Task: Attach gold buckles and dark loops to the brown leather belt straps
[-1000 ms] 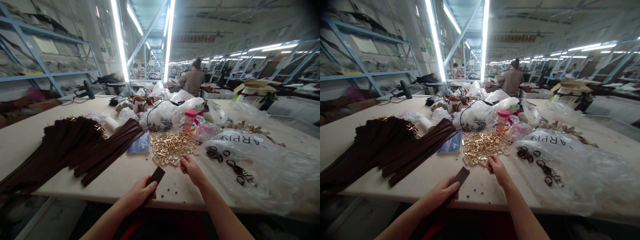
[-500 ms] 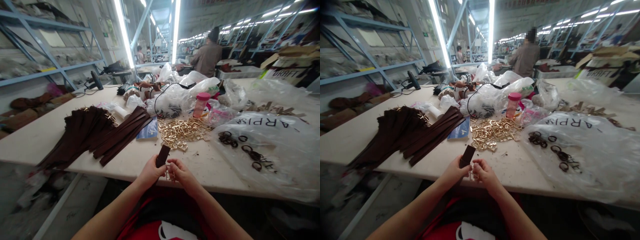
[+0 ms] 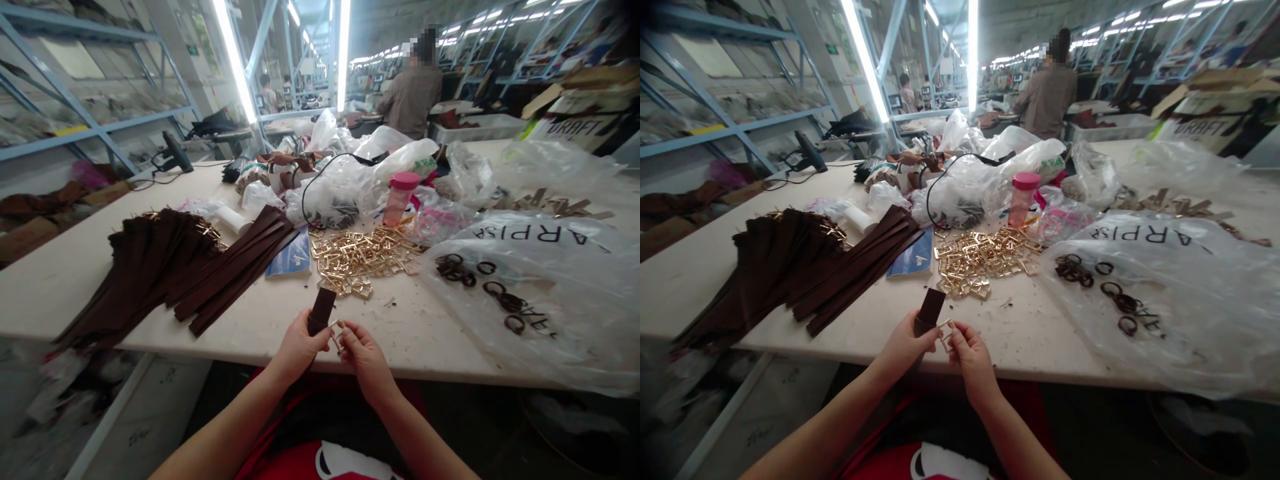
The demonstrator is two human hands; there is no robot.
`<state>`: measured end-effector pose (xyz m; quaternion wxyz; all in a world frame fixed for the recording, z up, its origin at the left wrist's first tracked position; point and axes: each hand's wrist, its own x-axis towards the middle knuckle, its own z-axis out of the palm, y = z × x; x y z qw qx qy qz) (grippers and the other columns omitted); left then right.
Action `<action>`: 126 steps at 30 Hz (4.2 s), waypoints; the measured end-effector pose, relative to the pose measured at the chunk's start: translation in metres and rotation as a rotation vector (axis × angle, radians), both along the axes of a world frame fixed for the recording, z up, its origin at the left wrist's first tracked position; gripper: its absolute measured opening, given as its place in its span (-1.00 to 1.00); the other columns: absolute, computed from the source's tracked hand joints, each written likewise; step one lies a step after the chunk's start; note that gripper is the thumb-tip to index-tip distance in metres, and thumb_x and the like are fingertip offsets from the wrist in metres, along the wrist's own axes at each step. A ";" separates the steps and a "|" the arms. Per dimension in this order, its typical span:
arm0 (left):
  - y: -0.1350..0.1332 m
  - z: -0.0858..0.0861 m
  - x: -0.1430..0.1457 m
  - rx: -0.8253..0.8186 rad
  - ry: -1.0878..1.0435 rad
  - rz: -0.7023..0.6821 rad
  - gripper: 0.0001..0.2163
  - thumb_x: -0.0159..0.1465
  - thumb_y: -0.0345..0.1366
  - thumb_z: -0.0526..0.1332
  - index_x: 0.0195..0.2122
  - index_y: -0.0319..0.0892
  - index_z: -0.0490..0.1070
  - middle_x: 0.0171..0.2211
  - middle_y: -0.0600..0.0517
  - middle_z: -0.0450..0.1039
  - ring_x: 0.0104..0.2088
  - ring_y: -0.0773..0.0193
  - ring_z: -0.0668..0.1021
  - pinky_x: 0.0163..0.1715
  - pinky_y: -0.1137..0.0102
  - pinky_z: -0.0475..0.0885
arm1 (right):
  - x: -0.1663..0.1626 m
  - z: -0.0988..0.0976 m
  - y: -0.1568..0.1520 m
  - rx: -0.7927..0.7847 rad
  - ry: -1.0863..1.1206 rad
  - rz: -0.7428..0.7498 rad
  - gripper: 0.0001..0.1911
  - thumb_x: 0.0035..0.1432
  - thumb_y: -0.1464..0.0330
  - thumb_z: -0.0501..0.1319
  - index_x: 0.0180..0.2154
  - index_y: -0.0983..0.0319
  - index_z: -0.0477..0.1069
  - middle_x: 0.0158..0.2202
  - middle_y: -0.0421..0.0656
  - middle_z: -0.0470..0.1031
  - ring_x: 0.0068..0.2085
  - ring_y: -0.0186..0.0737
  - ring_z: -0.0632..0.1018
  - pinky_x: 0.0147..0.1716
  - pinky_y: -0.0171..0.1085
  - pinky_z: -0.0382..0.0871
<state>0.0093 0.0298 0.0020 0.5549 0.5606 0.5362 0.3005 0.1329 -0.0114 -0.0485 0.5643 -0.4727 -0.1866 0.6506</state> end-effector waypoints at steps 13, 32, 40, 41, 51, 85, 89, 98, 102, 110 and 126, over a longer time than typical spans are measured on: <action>-0.008 0.016 -0.026 -0.209 0.125 -0.497 -0.80 0.22 -0.19 0.00 -0.32 -0.21 0.25 -0.50 0.12 0.29 -0.63 0.44 0.38 -0.64 0.54 0.26 | 0.025 0.022 0.005 -0.085 0.208 0.081 -0.66 -0.17 0.24 0.36 -0.30 0.23 0.47 -0.57 -0.30 0.30 -0.61 -0.54 0.20 -0.67 -0.48 0.06; -0.026 0.026 -0.024 -0.237 0.058 -0.503 -0.79 0.19 -0.22 0.02 -0.27 -0.24 0.31 -0.40 0.02 0.40 -0.53 0.39 0.44 -0.56 0.51 0.34 | 0.008 0.022 -0.012 0.012 0.085 0.055 -0.65 -0.11 0.21 0.31 -0.26 0.26 0.44 -0.56 -0.29 0.32 -0.65 -0.55 0.15 -0.71 -0.47 0.04; -0.025 0.030 -0.028 -0.339 0.058 -0.460 -0.86 0.14 -0.31 0.05 -0.29 -0.22 0.28 -0.40 0.08 0.40 -0.58 0.43 0.43 -0.60 0.53 0.29 | 0.016 0.022 -0.008 -0.008 0.113 0.023 -0.72 -0.13 0.24 0.34 -0.37 0.25 0.41 -0.61 -0.35 0.21 -0.63 -0.55 0.14 -0.69 -0.48 0.04; -0.025 0.029 -0.028 -0.353 0.050 -0.457 -0.85 0.13 -0.31 0.06 -0.28 -0.22 0.28 -0.40 0.08 0.39 -0.58 0.44 0.43 -0.60 0.54 0.29 | 0.013 0.019 -0.011 -0.005 0.121 0.034 -0.73 -0.12 0.24 0.33 -0.37 0.25 0.40 -0.61 -0.35 0.20 -0.63 -0.54 0.14 -0.68 -0.48 0.04; -0.025 0.023 -0.021 -0.374 -0.098 -0.431 -0.84 0.16 -0.26 0.10 -0.29 -0.23 0.30 -0.39 0.04 0.41 -0.55 0.45 0.41 -0.58 0.55 0.32 | -0.008 0.016 -0.026 0.049 -0.054 0.199 -0.69 -0.06 0.16 0.27 -0.37 0.27 0.38 -0.62 -0.30 0.30 -0.60 -0.46 0.25 -0.61 -0.41 0.11; -0.037 -0.005 -0.022 -0.481 -0.227 -0.238 -0.77 0.05 -0.20 0.19 -0.36 -0.27 0.31 -0.50 0.04 0.37 -0.55 0.41 0.41 -0.67 0.56 0.32 | -0.013 0.003 -0.035 0.114 -0.261 0.183 -0.69 0.10 0.10 0.09 -0.30 0.22 0.26 -0.57 -0.27 0.36 -0.59 -0.36 0.38 -0.60 -0.36 0.24; -0.039 -0.009 -0.020 -0.442 -0.161 -0.216 -0.80 0.06 -0.22 0.17 -0.38 -0.26 0.31 -0.53 0.07 0.35 -0.61 0.44 0.38 -0.70 0.56 0.31 | -0.016 0.004 -0.036 0.120 -0.318 0.109 -0.70 0.02 0.16 0.19 -0.27 0.22 0.29 -0.45 -0.22 0.42 -0.52 -0.32 0.42 -0.57 -0.35 0.30; -0.046 -0.009 -0.014 -0.335 -0.084 -0.248 -0.79 0.11 -0.16 0.13 -0.43 -0.24 0.29 -0.57 0.11 0.29 -0.67 0.48 0.32 -0.74 0.58 0.25 | -0.013 0.006 -0.039 0.114 -0.224 0.089 -0.72 0.01 0.19 0.21 -0.27 0.22 0.34 -0.44 -0.20 0.43 -0.48 -0.30 0.42 -0.51 -0.32 0.33; -0.047 -0.006 -0.012 -0.381 -0.116 -0.265 -0.76 0.07 -0.13 0.17 -0.43 -0.24 0.29 -0.59 0.13 0.27 -0.69 0.49 0.30 -0.74 0.57 0.24 | -0.006 0.010 -0.039 0.201 -0.249 0.110 -0.80 0.05 0.22 0.17 -0.37 0.23 0.37 -0.45 -0.20 0.40 -0.43 -0.30 0.41 -0.42 -0.31 0.32; -0.057 -0.006 -0.013 -0.349 -0.033 -0.251 -0.69 0.07 -0.04 0.15 -0.39 -0.23 0.27 -0.58 0.13 0.30 -0.71 0.47 0.31 -0.73 0.55 0.20 | 0.001 0.014 -0.047 0.382 -0.405 0.108 -0.86 0.03 0.26 0.19 -0.39 0.19 0.42 -0.41 -0.19 0.38 -0.35 -0.27 0.41 -0.33 -0.29 0.31; -0.053 0.001 -0.019 -0.361 -0.065 -0.341 -0.68 0.13 -0.05 0.15 -0.34 -0.27 0.31 -0.53 0.09 0.34 -0.63 0.44 0.37 -0.65 0.53 0.28 | -0.008 0.004 -0.052 0.286 -0.346 0.076 -0.79 0.09 0.22 0.15 -0.29 0.20 0.38 -0.35 -0.16 0.42 -0.32 -0.25 0.44 -0.32 -0.29 0.33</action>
